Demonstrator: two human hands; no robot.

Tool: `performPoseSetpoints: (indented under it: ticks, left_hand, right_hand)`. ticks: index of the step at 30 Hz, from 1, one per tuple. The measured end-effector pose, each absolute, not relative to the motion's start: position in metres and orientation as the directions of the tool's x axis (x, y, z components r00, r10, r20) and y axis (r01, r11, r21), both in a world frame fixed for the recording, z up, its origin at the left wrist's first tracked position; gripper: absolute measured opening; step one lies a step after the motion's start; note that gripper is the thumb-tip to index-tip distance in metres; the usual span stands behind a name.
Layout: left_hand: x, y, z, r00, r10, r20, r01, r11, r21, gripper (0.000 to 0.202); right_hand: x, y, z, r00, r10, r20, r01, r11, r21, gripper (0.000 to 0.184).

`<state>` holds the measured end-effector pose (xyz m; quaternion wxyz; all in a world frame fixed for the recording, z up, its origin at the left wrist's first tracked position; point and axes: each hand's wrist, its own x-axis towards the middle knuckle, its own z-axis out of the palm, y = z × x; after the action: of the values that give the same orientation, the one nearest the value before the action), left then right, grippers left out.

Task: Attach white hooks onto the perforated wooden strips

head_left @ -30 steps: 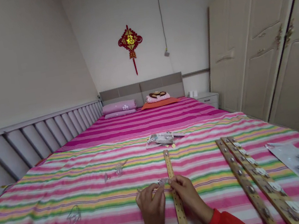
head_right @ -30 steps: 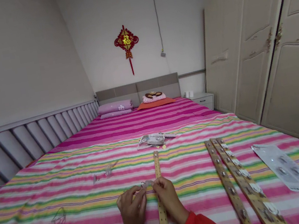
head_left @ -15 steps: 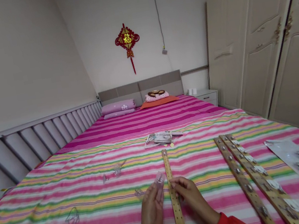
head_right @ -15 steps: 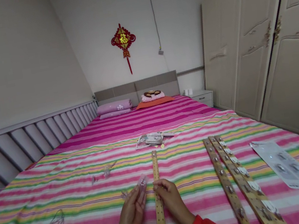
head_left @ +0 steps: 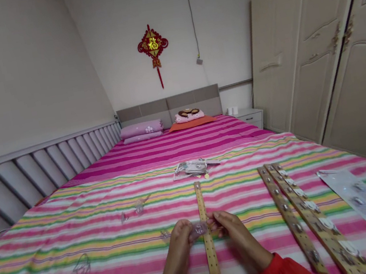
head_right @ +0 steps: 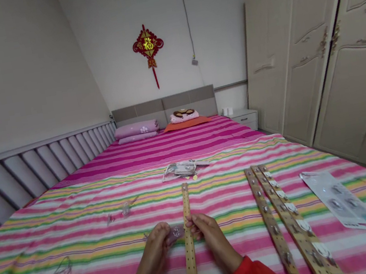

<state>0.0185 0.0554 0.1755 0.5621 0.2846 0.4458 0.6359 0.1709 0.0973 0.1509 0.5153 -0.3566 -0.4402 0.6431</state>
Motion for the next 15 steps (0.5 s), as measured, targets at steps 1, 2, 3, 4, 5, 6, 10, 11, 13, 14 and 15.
performPoseSetpoints:
  ticks: [1, 2, 3, 4, 5, 6, 10, 11, 13, 14, 15]
  left_hand:
    - [0.016, 0.056, 0.178, -0.202, 0.968, -0.151, -0.436, 0.049, 0.899, 0.032]
    - [0.015, 0.057, 0.18, -0.205, 0.964, -0.171, -0.421, 0.071, 0.904, 0.031]
    - [0.014, 0.058, 0.181, -0.214, 0.958, -0.193, -0.416, 0.089, 0.905, 0.031]
    - [0.014, 0.059, 0.182, -0.221, 0.952, -0.213, -0.418, 0.105, 0.903, 0.03]
    - [0.015, 0.06, 0.182, -0.228, 0.945, -0.233, -0.426, 0.118, 0.897, 0.029]
    - [0.015, 0.06, 0.182, -0.233, 0.938, -0.257, -0.438, 0.135, 0.889, 0.028]
    - [0.018, 0.063, 0.179, -0.234, 0.909, -0.344, -0.466, 0.206, 0.86, 0.018]
    - [0.019, 0.064, 0.178, -0.237, 0.911, -0.338, -0.445, 0.208, 0.871, 0.017]
    - [0.018, 0.066, 0.178, -0.259, 0.926, -0.276, -0.325, 0.186, 0.927, 0.017]
    - [0.017, 0.067, 0.178, -0.275, 0.934, -0.229, -0.231, 0.167, 0.958, 0.017]
    - [0.016, 0.069, 0.179, -0.289, 0.939, -0.184, -0.132, 0.151, 0.98, 0.015]
  right_hand:
    - [0.172, 0.097, 0.152, -0.242, 0.97, 0.003, -0.339, -0.082, -0.937, 0.048]
    - [0.172, 0.096, 0.154, -0.259, 0.966, 0.021, -0.318, -0.064, -0.946, 0.047]
    - [0.172, 0.094, 0.155, -0.263, 0.963, 0.056, -0.282, -0.021, -0.959, 0.044]
    - [0.172, 0.092, 0.156, -0.256, 0.961, 0.108, -0.233, 0.047, -0.971, 0.041]
    - [0.171, 0.09, 0.156, -0.242, 0.954, 0.176, -0.174, 0.136, -0.975, 0.037]
    - [0.17, 0.088, 0.155, -0.224, 0.94, 0.257, -0.11, 0.238, -0.965, 0.033]
    - [0.168, 0.08, 0.152, -0.181, 0.824, 0.538, 0.089, 0.558, -0.825, 0.018]
    - [0.168, 0.079, 0.151, -0.171, 0.804, 0.57, 0.118, 0.591, -0.798, 0.016]
    - [0.17, 0.08, 0.151, -0.154, 0.79, 0.593, 0.167, 0.613, -0.772, 0.015]
    - [0.171, 0.08, 0.152, -0.152, 0.79, 0.594, 0.188, 0.613, -0.767, 0.016]
    - [0.172, 0.081, 0.153, -0.161, 0.787, 0.595, 0.205, 0.617, -0.76, 0.017]
